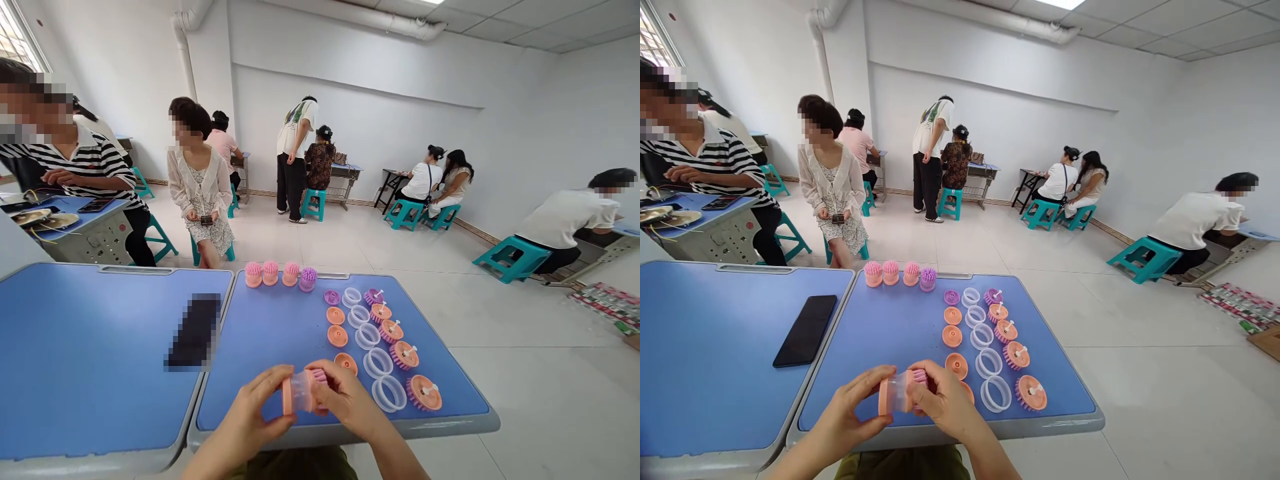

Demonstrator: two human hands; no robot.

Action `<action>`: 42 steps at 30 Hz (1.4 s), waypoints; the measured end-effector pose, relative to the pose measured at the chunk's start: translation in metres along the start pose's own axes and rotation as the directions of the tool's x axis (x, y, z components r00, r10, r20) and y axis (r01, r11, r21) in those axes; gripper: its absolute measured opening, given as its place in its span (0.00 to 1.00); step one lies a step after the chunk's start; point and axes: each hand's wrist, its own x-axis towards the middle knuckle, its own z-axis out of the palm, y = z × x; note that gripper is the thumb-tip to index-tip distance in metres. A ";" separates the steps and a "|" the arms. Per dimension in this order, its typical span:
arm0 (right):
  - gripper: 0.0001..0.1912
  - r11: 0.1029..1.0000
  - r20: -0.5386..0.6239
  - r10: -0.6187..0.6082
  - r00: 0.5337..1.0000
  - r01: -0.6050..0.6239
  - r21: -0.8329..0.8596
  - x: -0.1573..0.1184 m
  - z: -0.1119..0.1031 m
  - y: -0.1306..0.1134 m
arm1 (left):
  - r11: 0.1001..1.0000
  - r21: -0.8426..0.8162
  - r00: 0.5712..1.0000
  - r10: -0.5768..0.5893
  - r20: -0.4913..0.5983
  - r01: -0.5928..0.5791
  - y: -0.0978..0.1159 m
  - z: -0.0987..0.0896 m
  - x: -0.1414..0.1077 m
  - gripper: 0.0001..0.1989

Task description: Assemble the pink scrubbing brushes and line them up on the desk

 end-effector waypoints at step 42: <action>0.21 0.947 -0.218 -0.111 0.970 0.037 -0.318 -0.031 -0.016 -0.014 | 0.871 0.394 0.953 -0.237 -0.188 0.294 -0.049 -0.049 0.076 0.18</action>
